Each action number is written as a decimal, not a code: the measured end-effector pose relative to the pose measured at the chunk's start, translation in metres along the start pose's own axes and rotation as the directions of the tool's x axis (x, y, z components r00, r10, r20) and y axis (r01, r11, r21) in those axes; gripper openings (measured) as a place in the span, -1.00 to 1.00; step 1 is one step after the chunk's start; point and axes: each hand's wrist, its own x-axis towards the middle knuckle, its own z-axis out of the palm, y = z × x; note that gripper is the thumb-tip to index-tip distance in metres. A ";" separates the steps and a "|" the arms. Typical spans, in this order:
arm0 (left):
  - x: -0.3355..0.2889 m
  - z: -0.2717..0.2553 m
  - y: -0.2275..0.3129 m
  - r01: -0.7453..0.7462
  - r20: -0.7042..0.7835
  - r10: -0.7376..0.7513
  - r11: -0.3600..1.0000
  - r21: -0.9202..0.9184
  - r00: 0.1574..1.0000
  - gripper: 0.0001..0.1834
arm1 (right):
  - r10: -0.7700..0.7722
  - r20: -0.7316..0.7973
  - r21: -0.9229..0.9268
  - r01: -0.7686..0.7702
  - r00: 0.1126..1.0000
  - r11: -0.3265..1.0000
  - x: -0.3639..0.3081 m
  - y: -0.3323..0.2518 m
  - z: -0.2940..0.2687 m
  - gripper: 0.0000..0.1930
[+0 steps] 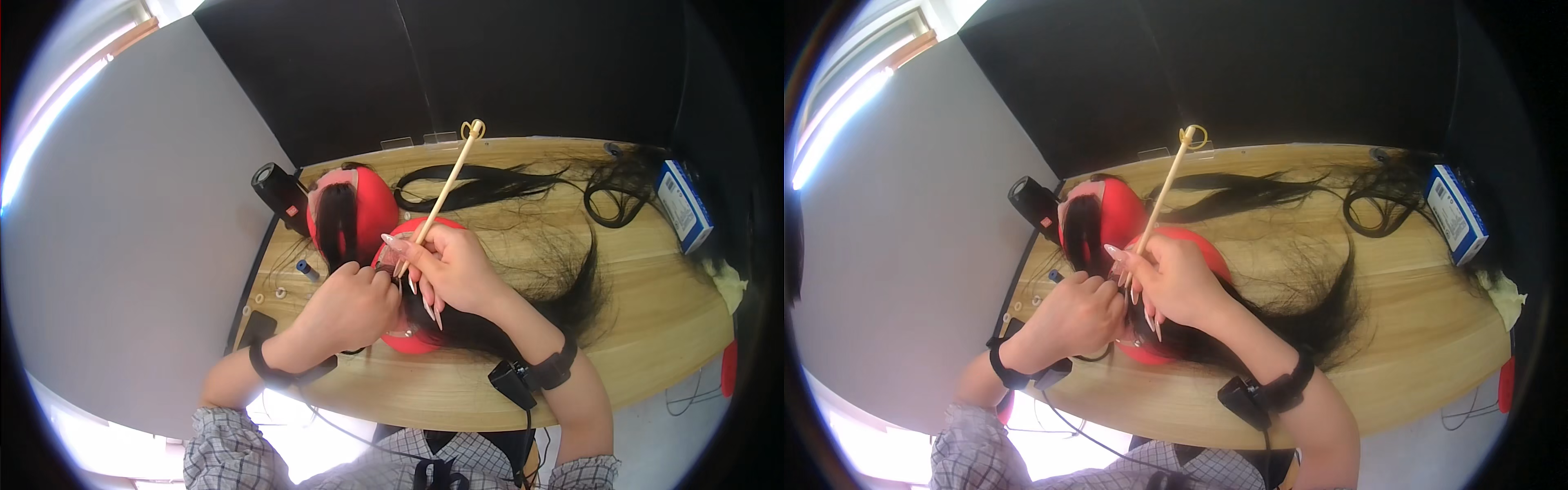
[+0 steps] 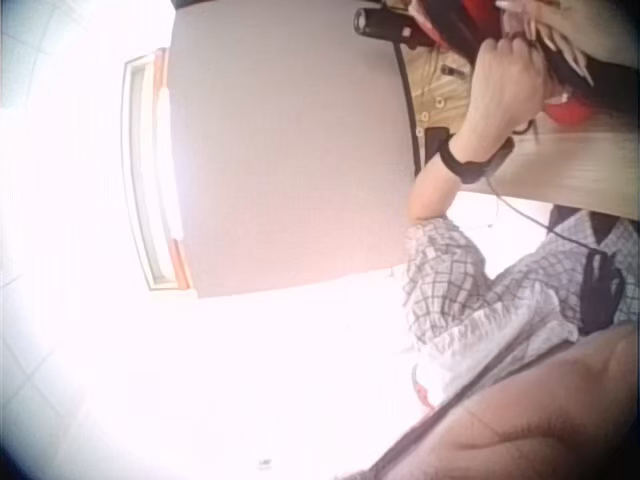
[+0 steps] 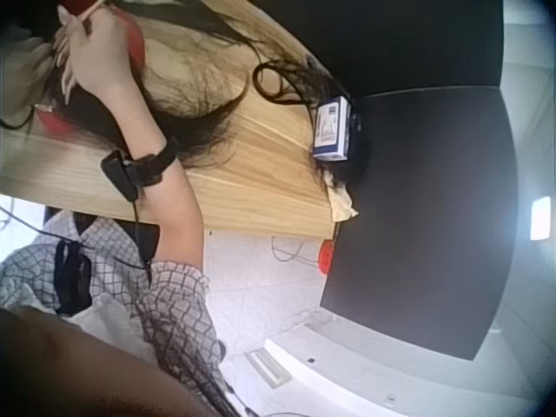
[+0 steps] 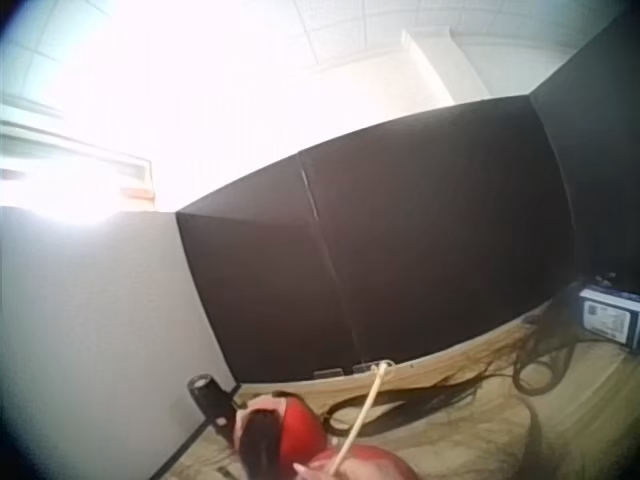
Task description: The recorder is sewing hair extensions onto a wig cap on a mannequin head using a needle and thread.
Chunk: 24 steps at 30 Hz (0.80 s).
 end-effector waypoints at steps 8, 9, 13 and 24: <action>-0.001 -0.006 0.001 -0.060 0.063 0.058 0.998 0.026 0.996 -0.79 | -0.003 0.004 0.032 0.003 1.000 0.999 0.001 -0.001 0.000 -0.76; -0.001 -0.006 0.001 -0.059 0.062 0.058 0.998 0.025 0.996 -0.79 | -0.002 0.004 0.030 0.002 1.000 1.000 0.001 -0.001 0.000 -0.76; -0.006 -0.002 0.004 -0.037 0.041 0.037 0.999 -0.005 0.998 -0.79 | 0.013 -0.010 0.020 -0.013 1.000 1.000 0.001 0.000 0.001 -0.72; -0.013 0.002 0.010 -0.004 -0.152 -0.005 0.998 -0.059 0.988 -0.80 | -0.001 0.003 0.055 0.001 1.000 0.998 0.000 0.001 0.000 -0.70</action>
